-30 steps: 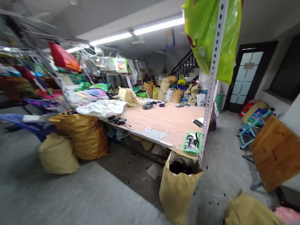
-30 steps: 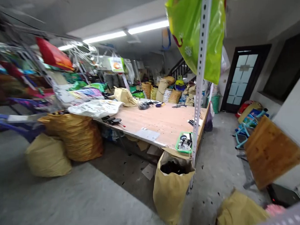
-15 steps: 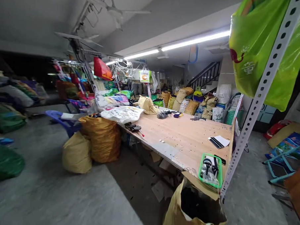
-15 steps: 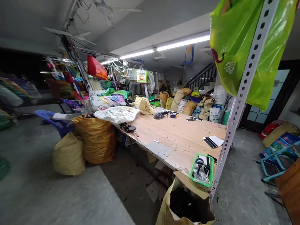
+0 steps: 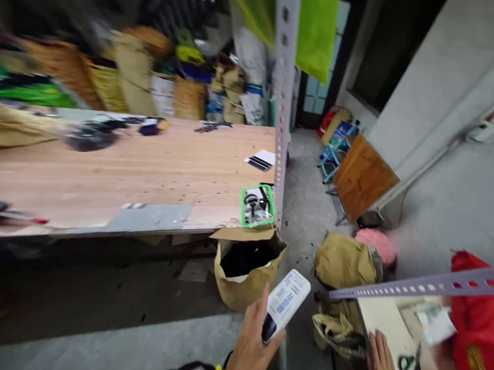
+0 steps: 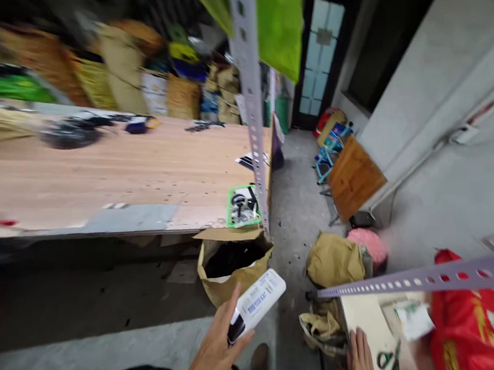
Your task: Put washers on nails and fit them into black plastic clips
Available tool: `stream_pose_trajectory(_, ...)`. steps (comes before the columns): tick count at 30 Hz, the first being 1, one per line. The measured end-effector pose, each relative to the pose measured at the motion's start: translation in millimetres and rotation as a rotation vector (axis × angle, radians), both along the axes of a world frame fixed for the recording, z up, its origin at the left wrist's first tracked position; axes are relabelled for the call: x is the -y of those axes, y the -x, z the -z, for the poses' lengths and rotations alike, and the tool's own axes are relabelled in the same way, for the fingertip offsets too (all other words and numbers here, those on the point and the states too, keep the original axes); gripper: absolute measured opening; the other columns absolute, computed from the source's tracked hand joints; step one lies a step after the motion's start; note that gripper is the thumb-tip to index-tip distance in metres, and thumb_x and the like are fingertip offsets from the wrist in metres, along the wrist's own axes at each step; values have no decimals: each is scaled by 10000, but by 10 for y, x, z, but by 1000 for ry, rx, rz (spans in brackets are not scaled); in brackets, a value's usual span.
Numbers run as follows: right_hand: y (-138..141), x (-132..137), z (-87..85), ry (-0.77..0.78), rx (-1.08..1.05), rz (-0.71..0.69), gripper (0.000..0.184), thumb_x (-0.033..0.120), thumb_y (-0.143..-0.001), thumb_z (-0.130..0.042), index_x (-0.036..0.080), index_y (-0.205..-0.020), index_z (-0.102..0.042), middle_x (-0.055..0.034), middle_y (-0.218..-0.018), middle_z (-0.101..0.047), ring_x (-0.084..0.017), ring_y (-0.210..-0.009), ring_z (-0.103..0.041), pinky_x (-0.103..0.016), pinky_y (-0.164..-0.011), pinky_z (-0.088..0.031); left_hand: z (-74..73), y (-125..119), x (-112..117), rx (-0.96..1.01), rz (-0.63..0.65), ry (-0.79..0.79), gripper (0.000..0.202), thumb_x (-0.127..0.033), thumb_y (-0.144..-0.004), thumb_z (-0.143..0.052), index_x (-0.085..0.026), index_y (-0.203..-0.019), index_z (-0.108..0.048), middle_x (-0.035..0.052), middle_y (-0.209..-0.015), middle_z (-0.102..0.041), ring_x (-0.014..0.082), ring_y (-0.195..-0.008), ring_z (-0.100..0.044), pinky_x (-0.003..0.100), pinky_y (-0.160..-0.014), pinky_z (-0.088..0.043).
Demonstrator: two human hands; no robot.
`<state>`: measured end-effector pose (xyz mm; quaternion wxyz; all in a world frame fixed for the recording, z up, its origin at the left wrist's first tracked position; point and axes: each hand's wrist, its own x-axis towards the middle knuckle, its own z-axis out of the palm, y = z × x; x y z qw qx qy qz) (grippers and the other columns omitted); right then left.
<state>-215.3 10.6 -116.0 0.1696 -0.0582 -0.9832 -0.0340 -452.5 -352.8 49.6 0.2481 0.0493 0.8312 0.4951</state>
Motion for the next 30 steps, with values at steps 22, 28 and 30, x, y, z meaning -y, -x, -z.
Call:
stream_pose_trajectory(22, -49, 208, 24, -136, 107, 121, 690, 122, -886, -366, 213, -1515, -97, -56, -1542, -246, -236, -1333, -405, -318, -1006, -471, -159, 506, -750, -194, 107, 81, 791, -431, -832, -482, -161, -1493, -141, 152, -1205, -545, 288, -1118, -509, 473, -961, -402)
stream_pose_trajectory(28, -92, 188, 57, -104, 74, 126, 703, 159, -870, -391, 263, -1511, -121, 5, -1521, -295, -251, -1191, -559, -336, -850, -577, -24, 989, -1168, -221, 122, 131, 795, -478, -823, -449, -95, -1475, -205, 154, -1095, -573, 313, -1053, -512, 495, -934, -402)
stream_pose_trajectory(30, -103, 178, 7, -98, 55, 100, 672, 169, -876, -401, 311, -1497, -188, 16, -1466, -408, -245, -1104, -614, -341, -787, -596, 55, 1159, -1350, -247, 95, 123, 800, -483, -827, -435, -97, -1481, -185, 143, -1059, -578, 306, -996, -525, 492, -915, -409)
